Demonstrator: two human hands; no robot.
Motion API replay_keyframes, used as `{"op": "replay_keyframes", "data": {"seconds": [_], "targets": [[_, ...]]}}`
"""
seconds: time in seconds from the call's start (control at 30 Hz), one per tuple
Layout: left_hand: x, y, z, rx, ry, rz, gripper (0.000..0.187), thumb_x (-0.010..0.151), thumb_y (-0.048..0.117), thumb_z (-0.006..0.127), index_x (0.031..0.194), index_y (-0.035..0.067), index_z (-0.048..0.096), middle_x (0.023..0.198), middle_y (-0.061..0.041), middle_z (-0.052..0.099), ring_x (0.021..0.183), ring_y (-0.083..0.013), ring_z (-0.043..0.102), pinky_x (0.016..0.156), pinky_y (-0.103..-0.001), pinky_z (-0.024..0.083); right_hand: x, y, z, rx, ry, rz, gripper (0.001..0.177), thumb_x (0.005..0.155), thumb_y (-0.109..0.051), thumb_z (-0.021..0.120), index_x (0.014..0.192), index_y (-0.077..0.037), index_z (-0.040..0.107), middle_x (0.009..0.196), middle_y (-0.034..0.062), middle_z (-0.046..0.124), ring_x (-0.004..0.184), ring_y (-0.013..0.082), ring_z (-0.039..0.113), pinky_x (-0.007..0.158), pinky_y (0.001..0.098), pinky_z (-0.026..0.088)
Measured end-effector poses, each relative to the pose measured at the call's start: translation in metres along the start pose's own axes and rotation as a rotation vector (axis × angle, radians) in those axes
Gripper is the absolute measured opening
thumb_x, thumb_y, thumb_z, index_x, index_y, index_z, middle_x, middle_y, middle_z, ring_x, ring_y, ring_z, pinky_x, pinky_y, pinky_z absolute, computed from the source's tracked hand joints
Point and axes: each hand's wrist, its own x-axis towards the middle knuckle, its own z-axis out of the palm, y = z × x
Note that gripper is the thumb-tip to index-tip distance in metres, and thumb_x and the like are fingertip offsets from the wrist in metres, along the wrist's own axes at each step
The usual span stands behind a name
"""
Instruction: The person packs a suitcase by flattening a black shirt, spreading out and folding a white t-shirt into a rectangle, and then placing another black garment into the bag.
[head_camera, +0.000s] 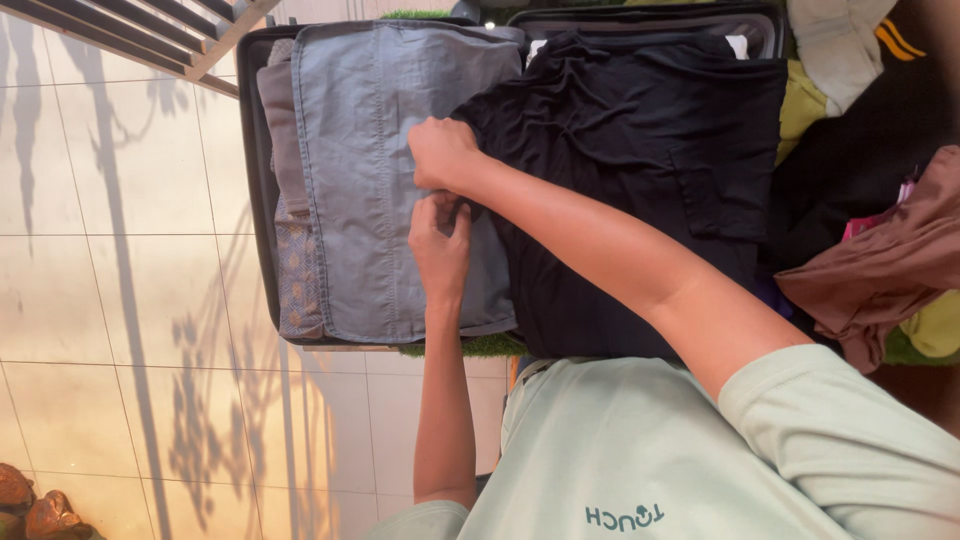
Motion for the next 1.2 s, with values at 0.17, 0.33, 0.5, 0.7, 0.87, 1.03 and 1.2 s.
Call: {"op": "replay_keyframes", "data": {"seconds": [0.17,0.33,0.5,0.7,0.87,1.03,1.2], "targets": [[0.002,0.022,0.009,-0.065,-0.028,0.062,0.019,0.091,-0.003,0.070,0.110,0.001,0.068,0.104,-0.011,0.062,0.087,-0.0210,0.066,0.078,-0.034,0.055,-0.001,0.046,-0.012,0.479,0.302,-0.063,0.019,0.074,-0.019,0.072,0.087,-0.006,0.078,0.077,0.0169,0.074,0.072,0.0297,0.073,0.066,0.0397,0.058],[-0.004,0.047,0.042,-0.039,-0.112,0.202,0.021,0.091,-0.003,0.070,0.110,0.004,0.068,0.106,-0.012,0.060,0.090,-0.0263,0.065,0.080,-0.037,0.054,-0.046,0.116,-0.047,1.129,0.306,0.162,0.013,0.086,-0.016,0.064,0.083,-0.005,0.069,0.063,-0.0034,0.057,0.051,0.0074,0.050,0.043,0.0269,0.039],[-0.011,0.058,0.083,-0.043,-0.265,0.231,0.019,0.093,0.000,0.067,0.111,0.006,0.067,0.110,-0.011,0.061,0.093,-0.0280,0.068,0.080,-0.038,0.054,-0.084,0.171,-0.045,1.042,0.389,0.418,0.014,0.087,-0.017,0.061,0.078,-0.006,0.065,0.064,-0.0044,0.056,0.052,0.0070,0.047,0.043,0.0272,0.039],[-0.008,0.048,0.107,0.094,-0.319,0.381,0.021,0.092,0.020,0.076,0.107,0.008,0.066,0.099,-0.007,0.065,0.089,-0.0279,0.068,0.076,-0.040,0.054,-0.094,0.200,-0.015,0.751,0.432,0.457,0.038,0.095,-0.040,0.077,0.099,-0.004,0.066,0.092,0.0098,0.066,0.085,0.0184,0.062,0.073,0.0348,0.051],[0.044,0.020,0.105,0.308,-0.228,0.249,0.029,0.094,0.016,0.072,0.121,0.010,0.064,0.102,-0.011,0.065,0.091,-0.0311,0.066,0.077,-0.043,0.053,-0.112,0.191,-0.016,0.524,0.347,0.426,0.062,0.077,-0.026,0.085,0.128,-0.006,0.057,0.122,0.0226,0.063,0.113,0.0331,0.062,0.087,0.0415,0.052],[0.096,0.009,0.114,0.437,-0.212,0.317,0.036,0.089,0.019,0.076,0.122,0.013,0.063,0.108,-0.011,0.061,0.101,-0.0320,0.063,0.083,-0.044,0.051,-0.122,0.191,-0.026,0.512,0.442,0.446,0.038,0.094,-0.009,0.061,0.131,-0.008,0.060,0.107,0.0096,0.076,0.102,0.0269,0.072,0.090,0.0414,0.054],[0.123,0.008,0.146,0.403,-0.238,0.417,0.045,0.088,0.022,0.077,0.127,0.007,0.061,0.116,-0.013,0.060,0.107,-0.0330,0.059,0.089,-0.044,0.049,-0.154,0.232,-0.044,0.439,0.744,0.293,0.030,0.089,-0.009,0.066,0.119,-0.006,0.065,0.098,0.0089,0.070,0.090,0.0274,0.068,0.083,0.0414,0.054]]}}
